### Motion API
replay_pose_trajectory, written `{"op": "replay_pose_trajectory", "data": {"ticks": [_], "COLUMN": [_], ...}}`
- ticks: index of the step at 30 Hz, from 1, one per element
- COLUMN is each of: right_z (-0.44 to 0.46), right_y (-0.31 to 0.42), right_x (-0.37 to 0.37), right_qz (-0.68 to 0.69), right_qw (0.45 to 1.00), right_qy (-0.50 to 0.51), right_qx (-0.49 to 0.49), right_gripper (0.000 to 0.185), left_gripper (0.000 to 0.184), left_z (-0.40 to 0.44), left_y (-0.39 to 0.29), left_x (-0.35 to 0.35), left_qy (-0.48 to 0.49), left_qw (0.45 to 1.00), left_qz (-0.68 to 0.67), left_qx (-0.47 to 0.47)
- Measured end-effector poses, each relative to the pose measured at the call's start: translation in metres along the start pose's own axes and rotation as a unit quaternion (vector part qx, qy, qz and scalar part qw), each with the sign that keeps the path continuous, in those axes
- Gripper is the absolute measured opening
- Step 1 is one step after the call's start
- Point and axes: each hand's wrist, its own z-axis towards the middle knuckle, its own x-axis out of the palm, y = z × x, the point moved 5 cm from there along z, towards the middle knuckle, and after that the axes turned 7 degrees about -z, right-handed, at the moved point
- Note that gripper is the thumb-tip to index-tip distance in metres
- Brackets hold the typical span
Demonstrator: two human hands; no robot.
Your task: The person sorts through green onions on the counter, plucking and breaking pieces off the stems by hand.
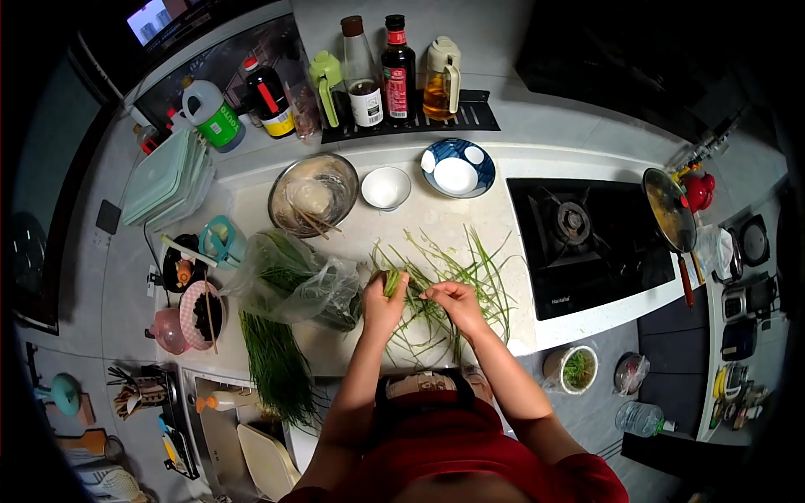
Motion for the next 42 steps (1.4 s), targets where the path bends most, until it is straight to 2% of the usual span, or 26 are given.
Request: {"op": "replay_pose_trajectory", "data": {"ticks": [4, 7, 11, 14, 17, 19, 21, 24, 30, 33, 38, 42], "right_z": [-0.007, -0.011, -0.011, -0.011, -0.009, -0.008, -0.007, -0.008, -0.009, -0.01, -0.012, -0.013], "right_y": [0.007, 0.01, 0.008, 0.01, 0.005, 0.003, 0.0, 0.001, -0.006, -0.008, -0.009, -0.011], "right_x": [-0.001, -0.002, -0.004, -0.001, 0.004, 0.009, 0.012, 0.015, 0.008, 0.003, -0.001, 0.001], "right_qz": [-0.01, 0.011, 0.018, 0.024, 0.042, 0.051, 0.024, 0.03, 0.112, 0.123, 0.104, 0.091], "right_qw": [1.0, 0.999, 0.998, 0.998, 0.997, 0.996, 0.998, 0.998, 0.988, 0.985, 0.987, 0.989], "right_qy": [0.027, 0.042, 0.041, 0.029, 0.033, 0.053, 0.049, 0.03, 0.035, 0.028, 0.028, 0.042], "right_qx": [0.012, 0.02, 0.041, 0.049, 0.053, 0.05, 0.039, 0.037, 0.105, 0.118, 0.117, 0.108], "right_gripper": [0.013, 0.014, 0.016, 0.017, 0.018, 0.018, 0.019, 0.019, 0.021, 0.022, 0.023, 0.023], "left_gripper": [0.019, 0.018, 0.021, 0.022, 0.022, 0.017, 0.015, 0.014, 0.02, 0.022, 0.021, 0.015], "left_z": [0.012, 0.02, 0.022, 0.014, 0.003, -0.005, -0.008, -0.007, -0.004, 0.005, 0.009, 0.001], "left_y": [0.016, 0.024, 0.023, 0.013, 0.012, -0.001, 0.003, 0.004, 0.013, 0.009, 0.007, 0.011], "left_x": [-0.009, -0.017, -0.019, -0.014, 0.003, 0.01, 0.009, 0.012, 0.011, 0.001, -0.003, 0.008], "left_qy": [-0.056, -0.05, -0.02, -0.01, 0.057, 0.082, 0.077, 0.08, 0.129, 0.1, 0.062, 0.122], "left_qw": [0.997, 0.999, 0.999, 0.996, 0.976, 0.957, 0.954, 0.966, 0.973, 0.988, 0.99, 0.985], "left_qz": [-0.046, -0.019, 0.028, 0.021, -0.147, -0.213, -0.21, -0.209, -0.14, -0.079, -0.111, -0.106], "left_qx": [0.018, -0.011, 0.015, -0.087, -0.147, -0.179, -0.201, -0.129, -0.133, -0.091, -0.062, -0.059]}}
